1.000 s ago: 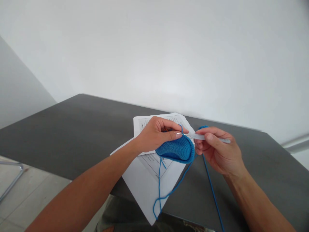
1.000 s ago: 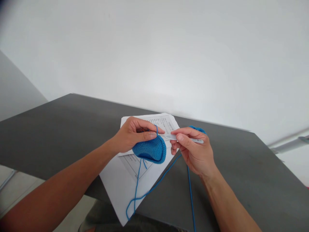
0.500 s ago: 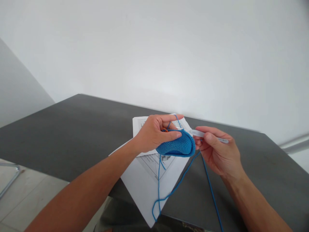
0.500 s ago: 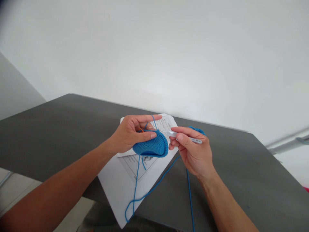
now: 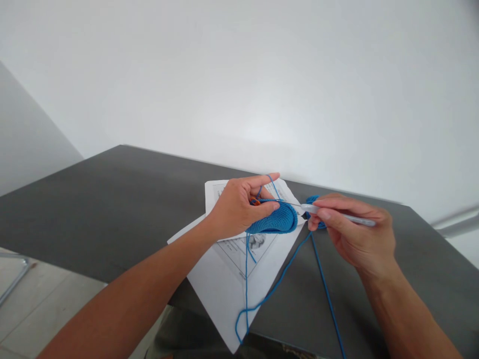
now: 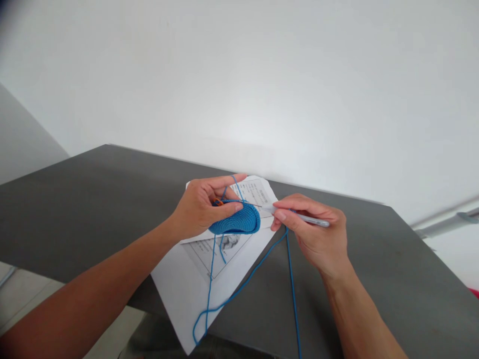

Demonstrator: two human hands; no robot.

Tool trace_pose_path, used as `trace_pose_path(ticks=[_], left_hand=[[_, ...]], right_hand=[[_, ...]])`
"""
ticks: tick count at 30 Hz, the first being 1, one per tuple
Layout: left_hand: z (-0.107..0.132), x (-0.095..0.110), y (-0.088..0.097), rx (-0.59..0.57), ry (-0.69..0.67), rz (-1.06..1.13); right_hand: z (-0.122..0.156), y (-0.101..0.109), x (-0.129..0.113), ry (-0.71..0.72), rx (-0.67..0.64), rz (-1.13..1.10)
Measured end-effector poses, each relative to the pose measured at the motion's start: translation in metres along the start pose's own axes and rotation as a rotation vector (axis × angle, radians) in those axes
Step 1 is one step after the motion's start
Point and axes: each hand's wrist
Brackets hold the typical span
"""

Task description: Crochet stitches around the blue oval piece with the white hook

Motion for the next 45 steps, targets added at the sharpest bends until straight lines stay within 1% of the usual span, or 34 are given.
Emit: trace_pose_path(ticks=[4,7,11,15,23,27,31,38,42,45], left_hand=[[0.000,0.000,0.000,0.027,-0.021,-0.086],[-0.001,0.002,0.000,0.059,-0.038,-0.163],[-0.001,0.004,0.000,0.105,-0.055,-0.233],[-0.001,0.007,-0.001,0.130,-0.068,-0.283],[-0.001,0.009,-0.001,0.173,-0.111,-0.394],[-0.001,0.006,-0.001,0.210,-0.169,-0.502],[-0.001,0.004,-0.003,0.221,-0.200,-0.598],[-0.001,0.005,-0.006,0.270,-0.217,-0.643],[-0.001,0.004,-0.008,0.239,-0.248,-0.632],[0.000,0.004,-0.010,0.204,-0.255,-0.611]], right_hand=[[0.003,0.006,0.000,0.076,-0.041,0.148],[0.003,0.005,-0.004,0.160,-0.060,0.262],[0.002,-0.001,-0.010,0.255,-0.034,0.408],[0.003,-0.008,-0.013,0.295,0.005,0.491],[0.004,-0.017,-0.010,0.369,0.054,0.595],[0.003,-0.018,-0.012,0.413,0.022,0.646],[0.003,-0.017,-0.012,0.464,-0.026,0.692],[0.006,-0.023,-0.005,0.528,-0.033,0.734],[0.006,-0.027,-0.002,0.561,-0.042,0.735],[0.006,-0.031,0.000,0.549,-0.044,0.698]])
Point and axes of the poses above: each hand's wrist, its own z-axis away from the middle knuckle, its own y-axis out of the back of the hand, x = y × z, and after that the axes turned 6 degrees about -x, right-handed
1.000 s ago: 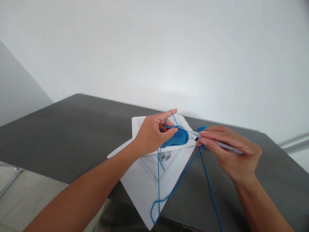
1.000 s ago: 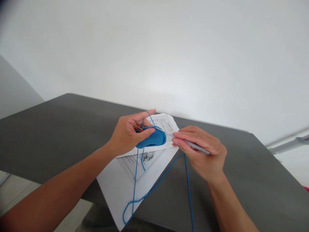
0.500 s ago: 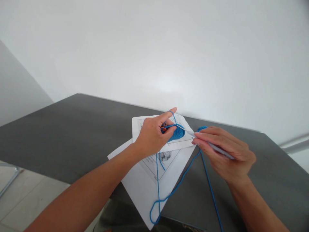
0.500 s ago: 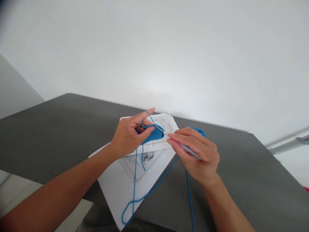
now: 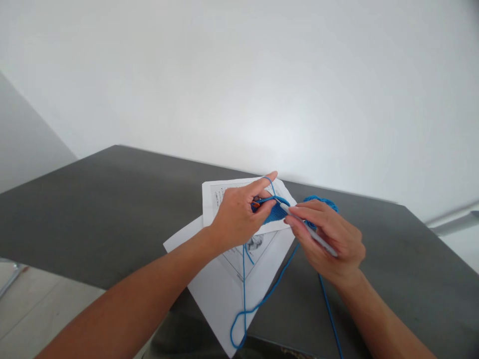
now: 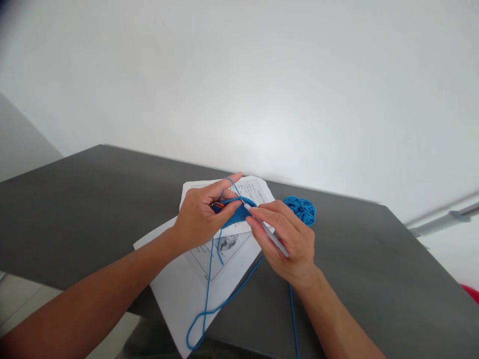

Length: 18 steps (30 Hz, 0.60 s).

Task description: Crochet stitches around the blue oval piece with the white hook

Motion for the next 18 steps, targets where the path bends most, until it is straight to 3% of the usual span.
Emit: trace_pose_path(ticks=[8,13,18], left_hand=[[0.002,0.001,-0.001,-0.026,0.002,0.146],[0.001,0.006,0.000,-0.047,0.058,0.283],[0.001,0.010,-0.001,-0.095,0.177,0.577]], right_hand=[[0.009,-0.010,0.001,-0.163,0.031,-0.186],[0.007,-0.011,-0.001,-0.122,0.057,-0.152],[0.004,-0.014,-0.003,-0.093,0.092,-0.147]])
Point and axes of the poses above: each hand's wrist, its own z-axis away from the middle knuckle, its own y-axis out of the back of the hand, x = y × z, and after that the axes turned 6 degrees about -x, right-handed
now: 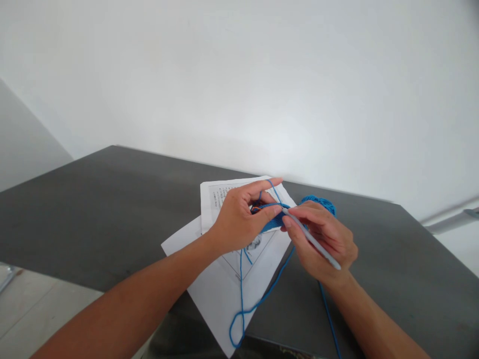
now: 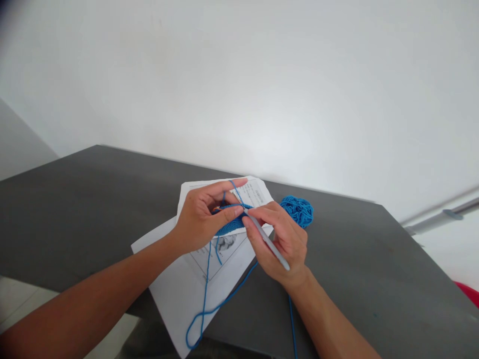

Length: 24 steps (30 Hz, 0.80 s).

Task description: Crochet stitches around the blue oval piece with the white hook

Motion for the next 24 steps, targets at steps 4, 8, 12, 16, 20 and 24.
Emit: trace_pose_path(ticks=[4,8,12,16,20,24], left_hand=[[-0.002,-0.001,-0.003,0.055,0.074,0.211],[-0.002,-0.002,-0.003,0.086,0.101,0.290],[-0.003,-0.003,-0.001,0.057,0.152,0.376],[-0.004,0.000,0.002,0.018,0.213,0.565],[-0.005,0.005,0.008,-0.043,0.250,0.651],[-0.006,0.007,0.013,-0.099,0.246,0.653]], right_hand=[[-0.001,-0.002,0.001,0.074,0.028,-0.006],[0.001,-0.003,0.001,0.063,0.021,-0.026],[0.001,-0.004,-0.004,0.102,0.042,0.089],[-0.001,-0.004,-0.011,0.235,0.025,0.281],[-0.002,-0.003,-0.013,0.368,0.016,0.455],[-0.003,0.003,-0.012,0.401,-0.026,0.426]])
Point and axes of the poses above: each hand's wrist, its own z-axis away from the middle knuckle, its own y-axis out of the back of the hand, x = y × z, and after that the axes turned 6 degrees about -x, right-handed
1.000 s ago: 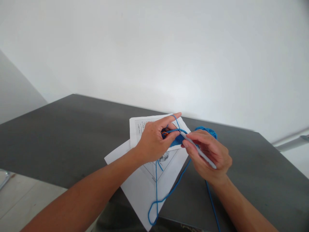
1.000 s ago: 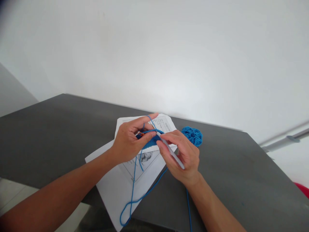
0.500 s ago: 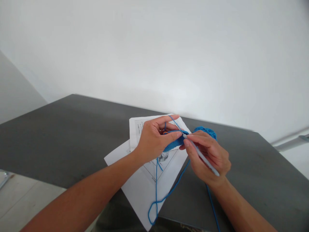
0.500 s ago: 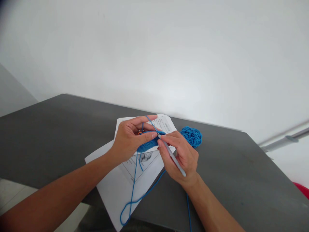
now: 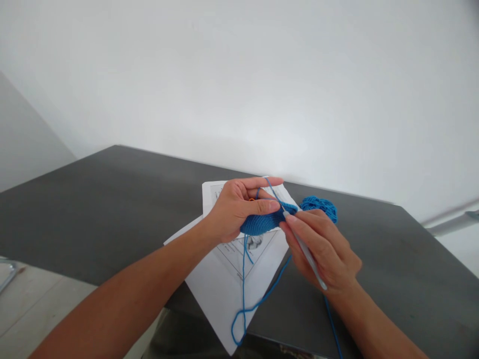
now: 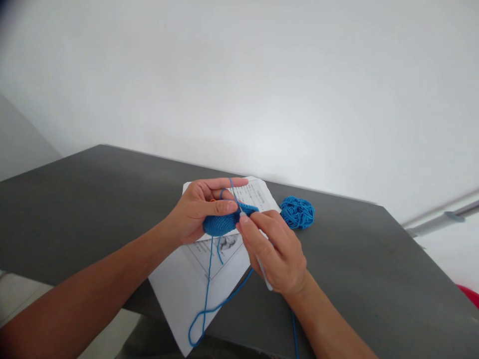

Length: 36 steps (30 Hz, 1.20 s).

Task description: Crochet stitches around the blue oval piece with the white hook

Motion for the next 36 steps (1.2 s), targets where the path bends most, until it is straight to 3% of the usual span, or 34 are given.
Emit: trace_pose_path(ticks=[10,25,31,36], left_hand=[[-0.005,0.000,0.010,0.079,-0.028,-0.207],[-0.006,0.005,0.016,0.143,-0.058,-0.617],[-0.007,0.007,0.018,0.127,-0.071,-0.746],[-0.006,0.007,0.019,0.088,-0.075,-0.803]], right_hand=[[-0.001,0.011,0.014,-0.056,-0.091,-0.105],[-0.004,0.020,0.019,0.095,-0.201,-0.018],[-0.006,0.025,0.022,0.159,-0.292,-0.038],[-0.008,0.027,0.022,0.132,-0.278,-0.075]])
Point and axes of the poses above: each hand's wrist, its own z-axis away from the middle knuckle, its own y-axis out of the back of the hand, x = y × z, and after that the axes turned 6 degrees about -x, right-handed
